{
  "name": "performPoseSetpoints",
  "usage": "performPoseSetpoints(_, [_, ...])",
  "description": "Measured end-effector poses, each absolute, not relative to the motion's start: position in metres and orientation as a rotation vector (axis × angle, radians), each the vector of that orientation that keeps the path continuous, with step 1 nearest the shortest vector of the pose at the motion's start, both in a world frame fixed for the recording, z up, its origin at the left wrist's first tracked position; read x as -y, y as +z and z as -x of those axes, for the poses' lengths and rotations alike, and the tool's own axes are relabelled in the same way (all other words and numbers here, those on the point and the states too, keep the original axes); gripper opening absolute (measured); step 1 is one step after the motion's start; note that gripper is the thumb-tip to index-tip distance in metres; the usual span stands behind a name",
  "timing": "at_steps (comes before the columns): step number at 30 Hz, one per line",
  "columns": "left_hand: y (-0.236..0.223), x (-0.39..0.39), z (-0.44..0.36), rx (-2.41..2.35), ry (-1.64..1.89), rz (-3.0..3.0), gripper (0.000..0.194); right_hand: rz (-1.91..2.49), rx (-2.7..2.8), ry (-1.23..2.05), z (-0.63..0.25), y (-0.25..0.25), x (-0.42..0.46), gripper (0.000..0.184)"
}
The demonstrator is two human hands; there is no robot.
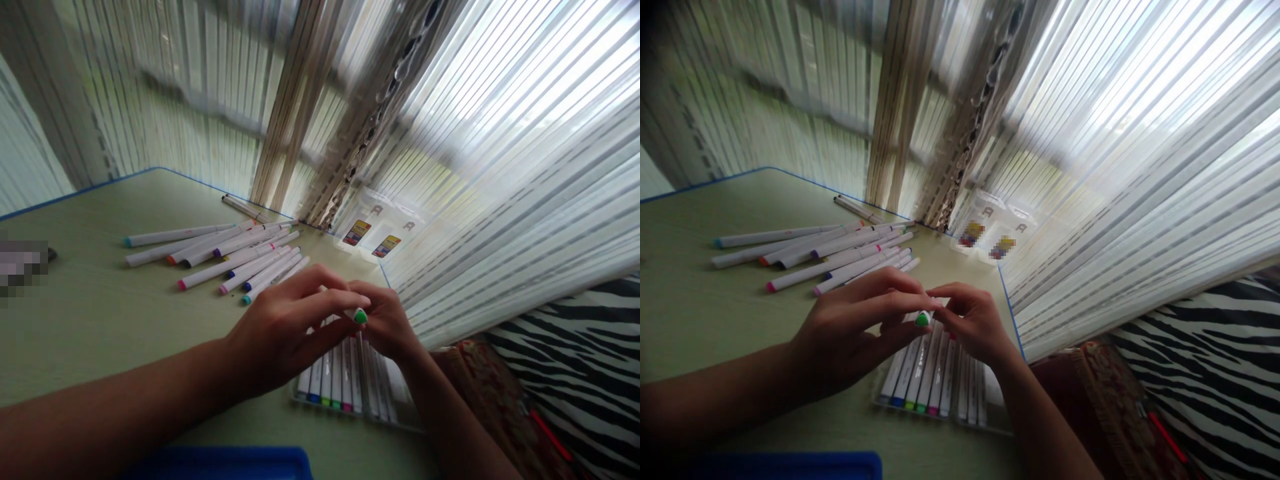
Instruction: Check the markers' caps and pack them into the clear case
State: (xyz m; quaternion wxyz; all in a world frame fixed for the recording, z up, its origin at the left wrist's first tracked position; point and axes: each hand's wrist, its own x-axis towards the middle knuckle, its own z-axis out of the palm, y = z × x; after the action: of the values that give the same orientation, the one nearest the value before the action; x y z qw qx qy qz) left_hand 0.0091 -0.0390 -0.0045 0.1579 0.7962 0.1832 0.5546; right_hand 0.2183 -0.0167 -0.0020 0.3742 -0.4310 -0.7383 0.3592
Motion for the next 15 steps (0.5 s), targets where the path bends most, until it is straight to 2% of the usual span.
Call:
performPoseSetpoints(7, [0.002, 0.028, -0.005, -0.845, 1.648, -2.018, 0.012, 1.132, 1.688, 1.079, -0.223, -0.009, 0.012, 0.030])
performPoseSetpoints(15, [0.001, 0.013, -0.004, -0.889, 1.546, -1.465, 0.027, 1.026, 1.413, 1.091, -0.224, -0.007, 0.008, 0.026])
